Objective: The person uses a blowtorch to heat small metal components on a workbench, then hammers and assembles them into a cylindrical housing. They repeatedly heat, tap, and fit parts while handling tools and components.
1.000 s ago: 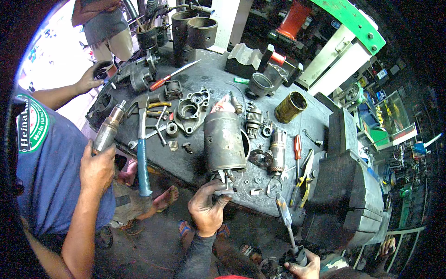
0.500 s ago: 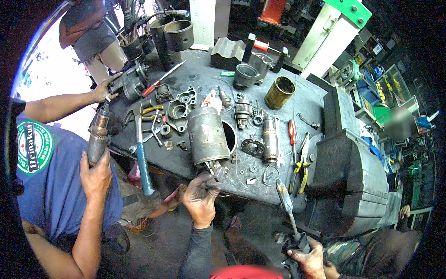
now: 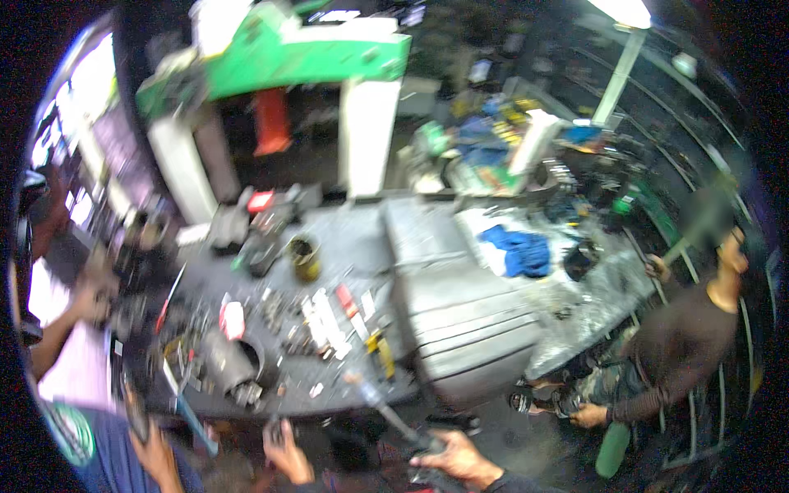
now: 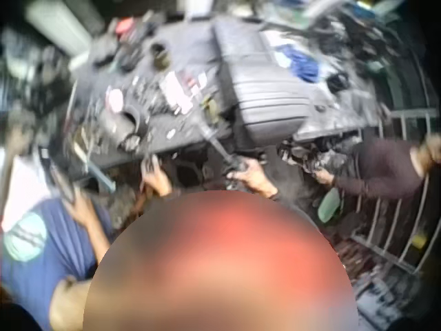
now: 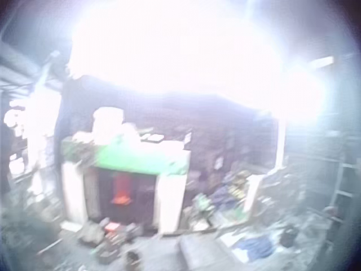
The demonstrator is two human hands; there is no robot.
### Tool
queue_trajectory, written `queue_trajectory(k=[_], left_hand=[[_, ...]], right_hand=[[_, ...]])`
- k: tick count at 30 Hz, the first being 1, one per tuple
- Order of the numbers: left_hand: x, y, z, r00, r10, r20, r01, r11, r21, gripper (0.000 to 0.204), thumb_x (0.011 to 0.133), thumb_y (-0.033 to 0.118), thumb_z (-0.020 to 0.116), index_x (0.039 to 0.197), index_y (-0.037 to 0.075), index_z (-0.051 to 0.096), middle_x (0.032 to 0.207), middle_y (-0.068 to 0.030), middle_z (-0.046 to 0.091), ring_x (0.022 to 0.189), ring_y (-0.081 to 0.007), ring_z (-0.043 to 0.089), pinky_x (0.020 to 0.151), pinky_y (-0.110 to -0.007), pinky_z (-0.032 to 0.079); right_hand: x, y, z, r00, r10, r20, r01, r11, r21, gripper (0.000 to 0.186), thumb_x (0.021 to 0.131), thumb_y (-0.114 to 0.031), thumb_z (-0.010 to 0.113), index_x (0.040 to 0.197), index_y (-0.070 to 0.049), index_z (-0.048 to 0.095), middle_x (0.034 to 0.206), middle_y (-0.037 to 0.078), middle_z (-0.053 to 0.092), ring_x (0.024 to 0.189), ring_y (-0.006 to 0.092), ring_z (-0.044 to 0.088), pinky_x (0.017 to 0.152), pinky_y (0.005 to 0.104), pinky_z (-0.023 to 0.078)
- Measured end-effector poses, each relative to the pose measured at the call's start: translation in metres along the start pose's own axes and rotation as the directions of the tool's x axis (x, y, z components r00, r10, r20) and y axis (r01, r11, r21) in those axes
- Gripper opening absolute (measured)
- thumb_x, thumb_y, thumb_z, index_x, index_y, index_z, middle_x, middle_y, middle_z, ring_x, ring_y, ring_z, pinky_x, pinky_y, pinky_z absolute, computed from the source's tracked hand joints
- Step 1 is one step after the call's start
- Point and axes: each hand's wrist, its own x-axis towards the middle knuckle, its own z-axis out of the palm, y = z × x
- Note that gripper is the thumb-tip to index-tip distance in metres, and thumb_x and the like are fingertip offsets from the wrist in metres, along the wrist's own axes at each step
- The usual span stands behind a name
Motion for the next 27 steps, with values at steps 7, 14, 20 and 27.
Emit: queue_trajectory(k=[7, 14, 20, 27], left_hand=[[-0.034, 0.074, 0.045, 0.902, 0.053, 0.428, -0.115, 0.986, 0.121, 0.03, 0.095, 0.005, 0.078, 0.123, -0.004, 0.071, 0.109, -0.0064, 0.075, 0.096, -0.0148, 0.067, 0.088, -0.031, 0.055], [-0.002, 0.207, 0.086, 0.796, 0.187, 0.576, -0.364, 0.908, 0.207, 0.035, 0.097, 0.01, 0.075, 0.129, -0.005, 0.069, 0.118, -0.0146, 0.074, 0.104, -0.0226, 0.067, 0.097, -0.037, 0.053], [0.028, 0.267, 0.145, 0.597, 0.367, 0.713, -0.488, 0.872, -0.041, 0.035, 0.099, 0.01, 0.072, 0.131, -0.004, 0.067, 0.108, -0.0089, 0.072, 0.093, -0.0163, 0.064, 0.084, -0.032, 0.053], [-0.03, 0.334, 0.244, 0.145, 0.428, 0.892, -0.738, 0.647, -0.19, 0.047, 0.093, 0.008, 0.077, 0.137, 0.0, 0.066, 0.079, -0.0058, 0.066, 0.072, -0.0109, 0.058, 0.069, -0.031, 0.051]], right_hand=[[-0.025, -0.011, 0.005, 0.93, -0.303, 0.21, 0.164, 0.85, 0.501, 0.045, 0.09, -0.001, 0.08, 0.132, -0.001, 0.063, 0.113, 0.009, 0.074, 0.094, 0.0191, 0.074, 0.076, 0.0353, 0.065], [-0.03, -0.018, 0.002, 0.832, -0.555, 0.007, 0.535, 0.804, 0.259, 0.05, 0.085, -0.005, 0.086, 0.131, -0.002, 0.065, 0.108, 0.004, 0.075, 0.099, 0.012, 0.069, 0.09, 0.0337, 0.058], [-0.054, -0.022, 0.014, 0.763, -0.592, -0.261, 0.636, 0.616, 0.465, 0.041, 0.086, 0.001, 0.081, 0.124, -0.005, 0.067, 0.103, 0.002, 0.074, 0.088, 0.0135, 0.071, 0.074, 0.0321, 0.062], [-0.089, 0.018, -0.012, 0.773, -0.346, -0.531, 0.587, 0.706, 0.395, 0.045, 0.086, -0.025, 0.09, 0.121, -0.002, 0.074, 0.104, 0.001, 0.079, 0.093, 0.0096, 0.07, 0.087, 0.0275, 0.056]])
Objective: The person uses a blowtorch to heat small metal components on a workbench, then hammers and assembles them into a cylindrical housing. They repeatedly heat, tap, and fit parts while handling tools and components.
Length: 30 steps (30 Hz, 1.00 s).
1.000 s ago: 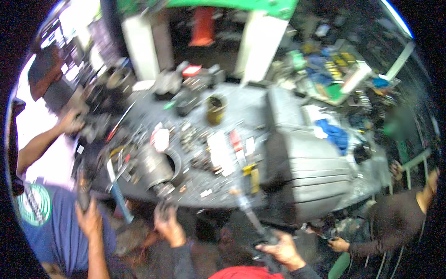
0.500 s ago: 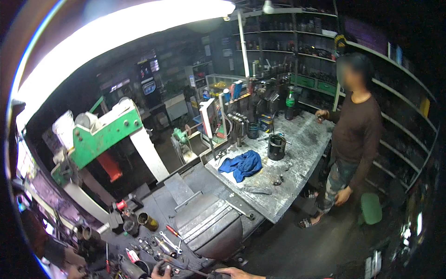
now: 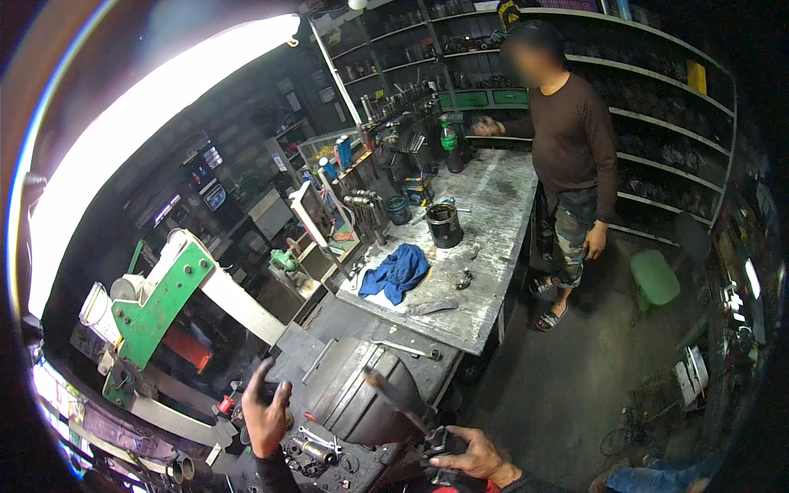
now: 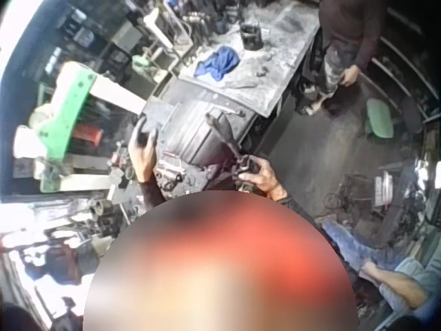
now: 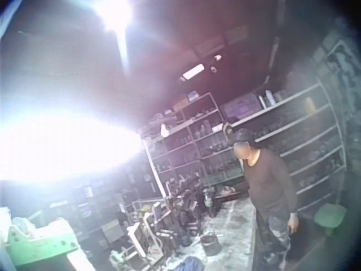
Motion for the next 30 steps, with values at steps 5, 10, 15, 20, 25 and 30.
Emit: queue_trajectory(k=[5, 10, 15, 20, 25, 30], left_hand=[[0.083, 0.093, 0.051, 0.926, 0.271, 0.264, -0.316, 0.937, 0.148, 0.063, 0.09, 0.01, 0.082, 0.148, 0.004, 0.059, 0.078, -0.01, 0.067, 0.069, -0.015, 0.06, 0.07, -0.031, 0.052], [0.105, 0.111, 0.113, 0.93, 0.158, 0.331, -0.219, 0.963, 0.157, 0.056, 0.089, 0.008, 0.082, 0.142, 0.005, 0.065, 0.084, -0.0096, 0.071, 0.075, -0.0139, 0.066, 0.075, -0.03, 0.054], [0.09, 0.069, 0.119, 0.964, -0.194, 0.179, 0.182, 0.98, 0.082, 0.046, 0.091, 0.004, 0.076, 0.135, -0.006, 0.066, 0.091, -0.0042, 0.07, 0.086, -0.0107, 0.065, 0.08, -0.026, 0.053], [0.049, 0.044, 0.085, 0.932, -0.339, -0.132, 0.347, 0.936, 0.05, 0.035, 0.103, 0.012, 0.069, 0.134, -0.005, 0.067, 0.107, -0.0075, 0.071, 0.092, -0.0152, 0.062, 0.08, -0.03, 0.051], [-0.003, 0.039, 0.063, 0.874, -0.334, -0.353, 0.364, 0.931, 0.022, 0.032, 0.104, 0.017, 0.068, 0.127, -0.006, 0.071, 0.106, -0.0075, 0.072, 0.087, -0.014, 0.061, 0.076, -0.03, 0.05], [-0.04, 0.026, 0.034, 0.824, -0.358, -0.44, 0.382, 0.923, -0.036, 0.033, 0.103, 0.016, 0.071, 0.127, -0.006, 0.07, 0.105, -0.0085, 0.073, 0.086, -0.0157, 0.062, 0.077, -0.03, 0.051]], right_hand=[[0.024, -0.013, -0.064, 0.942, -0.208, -0.265, 0.099, 0.923, -0.373, 0.049, 0.081, -0.039, 0.088, 0.117, -0.008, 0.078, 0.1, 0.005, 0.081, 0.087, 0.0146, 0.074, 0.082, 0.0329, 0.057], [0.066, -0.035, -0.131, 0.899, -0.229, -0.373, 0.043, 0.894, -0.446, 0.046, 0.081, -0.031, 0.088, 0.119, -0.006, 0.077, 0.1, 0.008, 0.081, 0.088, 0.0187, 0.075, 0.085, 0.0353, 0.058], [0.12, -0.058, -0.182, 0.992, -0.055, -0.113, 0.041, 0.991, -0.127, 0.054, 0.081, -0.024, 0.089, 0.124, 0.002, 0.072, 0.103, 0.013, 0.079, 0.091, 0.0162, 0.073, 0.089, 0.0328, 0.057], [0.167, -0.073, -0.177, 0.998, -0.045, 0.045, 0.057, 0.94, -0.335, 0.068, 0.081, -0.029, 0.092, 0.132, 0.008, 0.066, 0.118, 0.019, 0.076, 0.108, 0.021, 0.072, 0.1, 0.034, 0.055], [0.188, -0.08, -0.131, 0.941, -0.225, 0.253, 0.285, 0.929, -0.234, 0.047, 0.086, -0.011, 0.086, 0.129, -0.006, 0.067, 0.106, 0.006, 0.076, 0.091, 0.0181, 0.073, 0.086, 0.0355, 0.061], [0.19, -0.089, -0.08, 0.921, -0.106, 0.375, 0.24, 0.912, -0.331, 0.078, 0.085, -0.03, 0.09, 0.141, 0.011, 0.056, 0.121, 0.019, 0.075, 0.11, 0.0191, 0.07, 0.1, 0.0332, 0.054]])
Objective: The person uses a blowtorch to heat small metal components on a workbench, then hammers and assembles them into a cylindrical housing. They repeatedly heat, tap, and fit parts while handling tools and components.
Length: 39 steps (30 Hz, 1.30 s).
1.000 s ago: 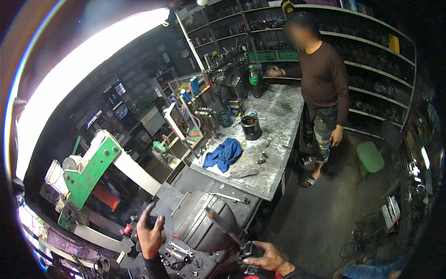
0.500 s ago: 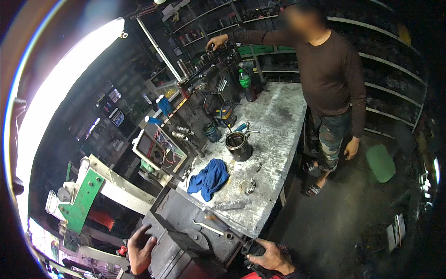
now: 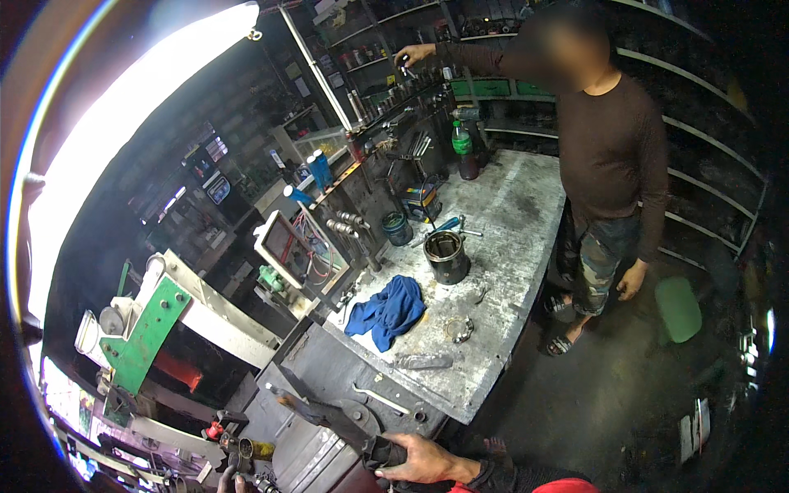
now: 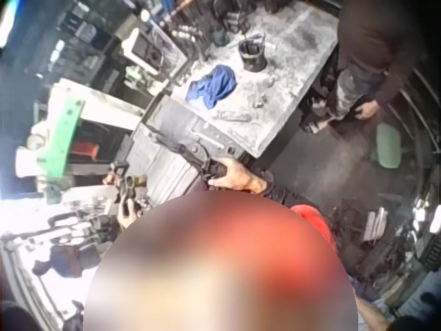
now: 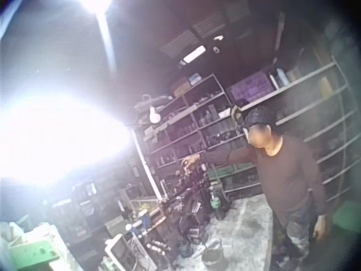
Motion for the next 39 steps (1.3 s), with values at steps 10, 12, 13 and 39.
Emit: queue_trajectory(k=[10, 12, 13, 39], left_hand=[[-0.007, -0.064, -0.084, 0.984, -0.1, 0.147, 0.12, 0.984, -0.134, 0.035, 0.104, 0.017, 0.069, 0.129, -0.007, 0.068, 0.116, -0.0103, 0.071, 0.099, -0.0179, 0.063, 0.086, -0.031, 0.052], [-0.003, -0.077, -0.089, 0.973, -0.114, 0.201, 0.151, 0.972, -0.179, 0.031, 0.104, 0.014, 0.069, 0.129, -0.005, 0.069, 0.112, -0.0073, 0.071, 0.092, -0.0141, 0.062, 0.082, -0.029, 0.052], [-0.002, -0.082, -0.091, 0.972, -0.103, 0.213, 0.14, 0.976, -0.166, 0.031, 0.104, 0.014, 0.069, 0.129, -0.005, 0.069, 0.112, -0.0073, 0.071, 0.092, -0.0139, 0.063, 0.082, -0.029, 0.052], [-0.064, -0.11, -0.04, 0.926, -0.301, 0.228, 0.298, 0.953, 0.05, 0.032, 0.102, 0.011, 0.072, 0.129, -0.005, 0.069, 0.104, -0.0094, 0.075, 0.091, -0.0171, 0.067, 0.083, -0.031, 0.054]], right_hand=[[-0.049, -0.027, 0.126, 0.995, 0.077, -0.064, -0.069, 0.99, 0.119, 0.06, 0.09, -0.014, 0.087, 0.136, 0.011, 0.058, 0.102, 0.004, 0.077, 0.09, 0.0065, 0.067, 0.083, 0.0261, 0.057], [-0.062, -0.02, 0.147, 0.993, 0.0, -0.122, 0.016, 0.991, 0.13, 0.057, 0.089, -0.014, 0.087, 0.133, 0.011, 0.061, 0.104, 0.006, 0.077, 0.093, 0.0065, 0.068, 0.085, 0.0263, 0.057], [-0.063, -0.016, 0.157, 0.994, 0.016, -0.112, 0.008, 0.979, 0.203, 0.057, 0.089, -0.014, 0.088, 0.133, 0.01, 0.061, 0.104, 0.006, 0.078, 0.093, 0.0065, 0.068, 0.085, 0.0262, 0.057], [-0.045, 0.002, 0.173, 0.975, 0.005, 0.224, -0.012, 0.999, 0.03, 0.08, 0.085, -0.027, 0.086, 0.143, 0.016, 0.051, 0.128, 0.028, 0.071, 0.12, 0.0281, 0.069, 0.108, 0.0365, 0.05]])
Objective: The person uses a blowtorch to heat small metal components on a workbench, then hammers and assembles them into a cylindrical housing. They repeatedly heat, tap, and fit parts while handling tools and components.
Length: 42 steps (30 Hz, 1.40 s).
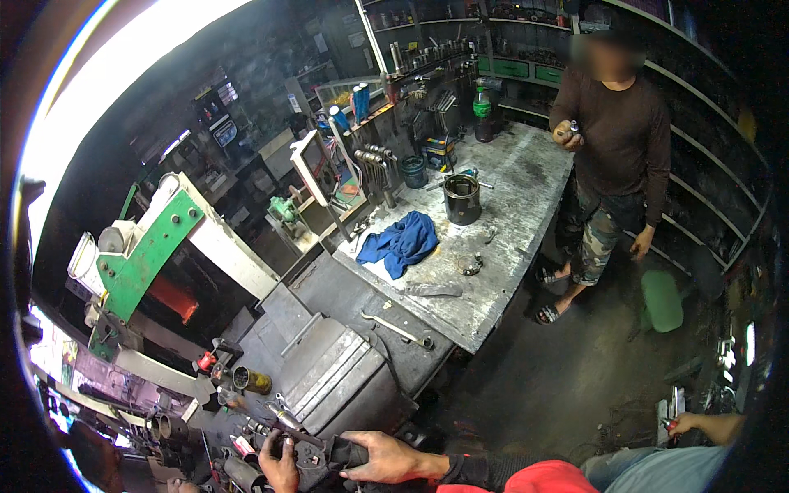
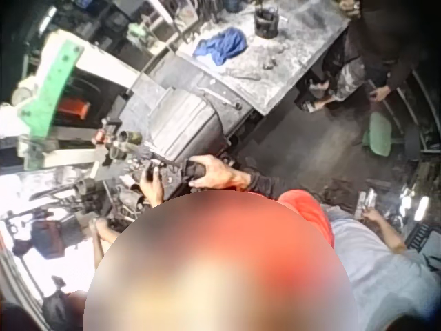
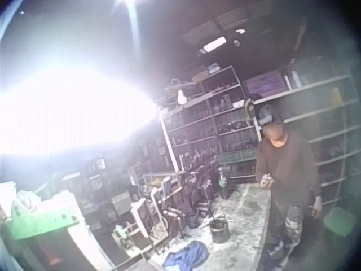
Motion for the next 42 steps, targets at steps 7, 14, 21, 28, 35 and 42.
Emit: queue_trajectory(k=[7, 14, 21, 28, 35, 42], left_hand=[[0.012, -0.022, -0.026, 0.991, 0.13, 0.034, -0.132, 0.987, 0.092, 0.034, 0.101, 0.012, 0.072, 0.129, -0.007, 0.069, 0.104, -0.0099, 0.075, 0.088, -0.0163, 0.066, 0.08, -0.031, 0.054], [0.026, -0.046, -0.042, 0.941, 0.305, 0.149, -0.323, 0.94, 0.113, 0.021, 0.094, 0.0, 0.066, 0.113, -0.009, 0.069, 0.093, -0.0066, 0.072, 0.083, -0.0123, 0.065, 0.077, -0.028, 0.052], [0.04, -0.06, -0.034, 0.937, 0.284, 0.201, -0.307, 0.947, 0.093, 0.025, 0.094, 0.007, 0.075, 0.114, -0.008, 0.071, 0.097, -0.0161, 0.076, 0.092, -0.0218, 0.072, 0.086, -0.034, 0.055], [0.044, -0.064, -0.021, 0.96, 0.237, 0.151, -0.259, 0.954, 0.149, 0.029, 0.093, 0.01, 0.074, 0.119, -0.004, 0.074, 0.096, -0.0174, 0.077, 0.09, -0.0223, 0.072, 0.085, -0.036, 0.055], [0.041, -0.063, -0.028, 0.972, 0.22, 0.078, -0.23, 0.957, 0.176, 0.033, 0.094, 0.013, 0.074, 0.123, -0.004, 0.072, 0.109, -0.0212, 0.078, 0.104, -0.0294, 0.075, 0.096, -0.039, 0.054], [0.025, -0.058, -0.037, 0.97, 0.236, 0.06, -0.243, 0.942, 0.231, 0.035, 0.095, 0.013, 0.074, 0.126, -0.002, 0.072, 0.117, -0.0219, 0.077, 0.111, -0.0313, 0.073, 0.1, -0.04, 0.052]], right_hand=[[0.009, -0.015, 0.035, 0.992, -0.121, -0.041, 0.125, 0.982, 0.139, 0.065, 0.086, -0.022, 0.084, 0.137, 0.011, 0.059, 0.125, 0.022, 0.074, 0.115, 0.0227, 0.07, 0.103, 0.0364, 0.052], [0.001, -0.022, 0.072, 0.992, 0.1, -0.079, -0.094, 0.992, 0.082, 0.082, 0.083, -0.03, 0.091, 0.141, 0.015, 0.055, 0.131, 0.026, 0.07, 0.126, 0.0265, 0.066, 0.111, 0.0351, 0.048], [-0.006, -0.023, 0.082, 0.983, 0.038, -0.181, -0.01, 0.988, 0.156, 0.049, 0.088, -0.013, 0.085, 0.13, 0.003, 0.066, 0.104, 0.009, 0.078, 0.091, 0.01, 0.068, 0.088, 0.0313, 0.056], [-0.003, -0.013, 0.067, 0.976, -0.039, -0.214, 0.055, 0.996, 0.067, 0.063, 0.083, -0.014, 0.087, 0.137, 0.008, 0.061, 0.119, 0.019, 0.076, 0.108, 0.0191, 0.071, 0.101, 0.0349, 0.054], [-0.001, -0.007, 0.067, 0.984, 0.062, -0.165, -0.034, 0.985, 0.168, 0.06, 0.083, -0.016, 0.088, 0.132, 0.009, 0.063, 0.115, 0.018, 0.077, 0.105, 0.0187, 0.072, 0.098, 0.0346, 0.054], [0.001, -0.019, 0.067, 0.987, 0.125, -0.103, -0.107, 0.98, 0.167, 0.045, 0.086, 0.0, 0.084, 0.127, 0.003, 0.065, 0.108, -0.001, 0.072, 0.097, 0.0057, 0.063, 0.089, 0.0261, 0.056]])
